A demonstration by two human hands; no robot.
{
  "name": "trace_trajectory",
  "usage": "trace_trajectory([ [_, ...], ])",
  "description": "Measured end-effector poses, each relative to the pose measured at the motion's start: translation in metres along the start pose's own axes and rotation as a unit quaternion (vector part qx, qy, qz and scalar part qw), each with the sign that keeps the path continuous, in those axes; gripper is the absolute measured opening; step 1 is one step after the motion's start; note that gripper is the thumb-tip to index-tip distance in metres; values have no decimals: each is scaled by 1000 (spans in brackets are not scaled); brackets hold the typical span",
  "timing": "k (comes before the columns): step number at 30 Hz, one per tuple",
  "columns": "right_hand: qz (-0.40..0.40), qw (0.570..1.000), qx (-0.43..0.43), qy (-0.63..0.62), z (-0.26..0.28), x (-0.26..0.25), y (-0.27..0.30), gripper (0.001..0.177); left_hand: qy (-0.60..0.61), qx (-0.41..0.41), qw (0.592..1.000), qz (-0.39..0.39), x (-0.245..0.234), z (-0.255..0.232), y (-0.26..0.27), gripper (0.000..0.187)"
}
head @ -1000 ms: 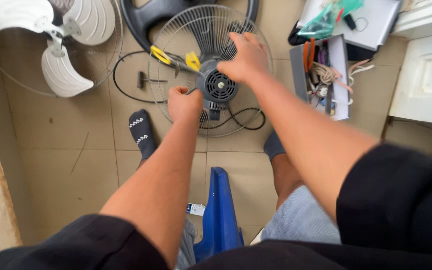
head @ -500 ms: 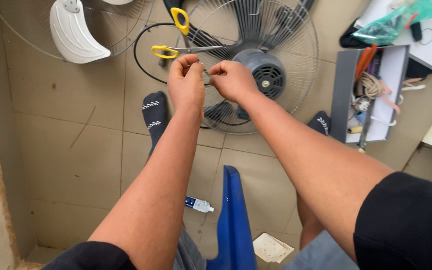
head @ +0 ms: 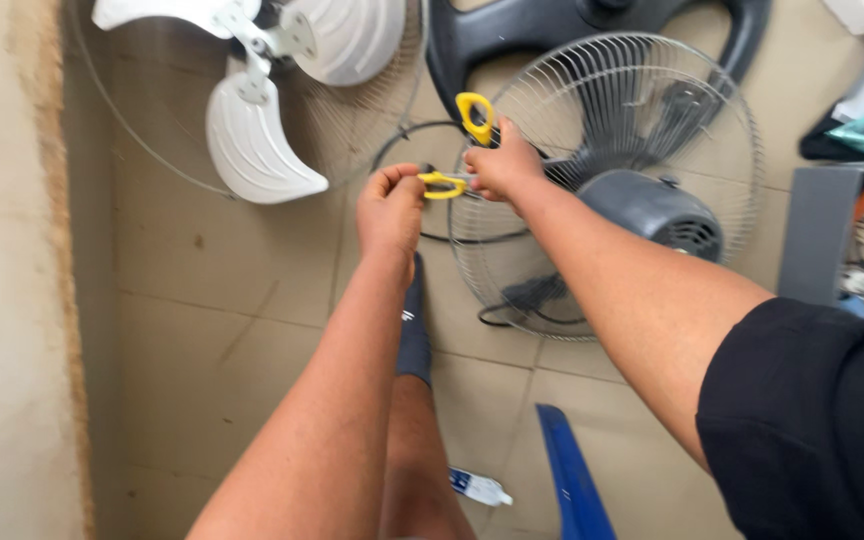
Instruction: The person uses yellow-handled scissors to pry and loosen a screw on the central hub of a standing fan. They then switch to a socket wrench to unscrew the fastener and remove the front wire cage from the fan assembly.
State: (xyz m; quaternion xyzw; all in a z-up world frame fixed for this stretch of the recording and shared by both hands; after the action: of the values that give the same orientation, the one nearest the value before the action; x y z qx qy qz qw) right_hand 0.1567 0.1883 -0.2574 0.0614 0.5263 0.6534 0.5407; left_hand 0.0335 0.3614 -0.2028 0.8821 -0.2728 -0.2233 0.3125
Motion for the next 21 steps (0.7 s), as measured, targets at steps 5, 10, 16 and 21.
trace_trajectory([
  [5, 71, 993, 73, -61, -5, 31, -17, 28, -15, -58, 998, 20, -14, -17, -16, 22],
  [10, 56, 990, -8, -128, 23, -10, 19, 23, -41, -54, 998, -1, -13, -17, -8, 23],
  [16, 128, 980, -77, -130, 51, -80, 96, 16, -211, 23, 951, -225, -26, -57, 34, 35],
  [21, 169, 969, -149, -99, 53, -148, 155, 11, -207, -318, 921, 89, 42, -3, 104, 34],
])
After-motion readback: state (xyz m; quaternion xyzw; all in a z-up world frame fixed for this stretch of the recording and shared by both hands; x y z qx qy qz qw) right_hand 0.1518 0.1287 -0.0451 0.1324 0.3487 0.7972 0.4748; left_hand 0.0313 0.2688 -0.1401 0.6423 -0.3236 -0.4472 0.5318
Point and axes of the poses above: each hand's wrist, its own y-axis away from the middle knuckle, its own x-axis out of the palm, z = x × y, the point moved 10 cm from there along -y, towards the middle knuckle, and after that the axes turned 12 degrees about -z, right-handed, at the moved point
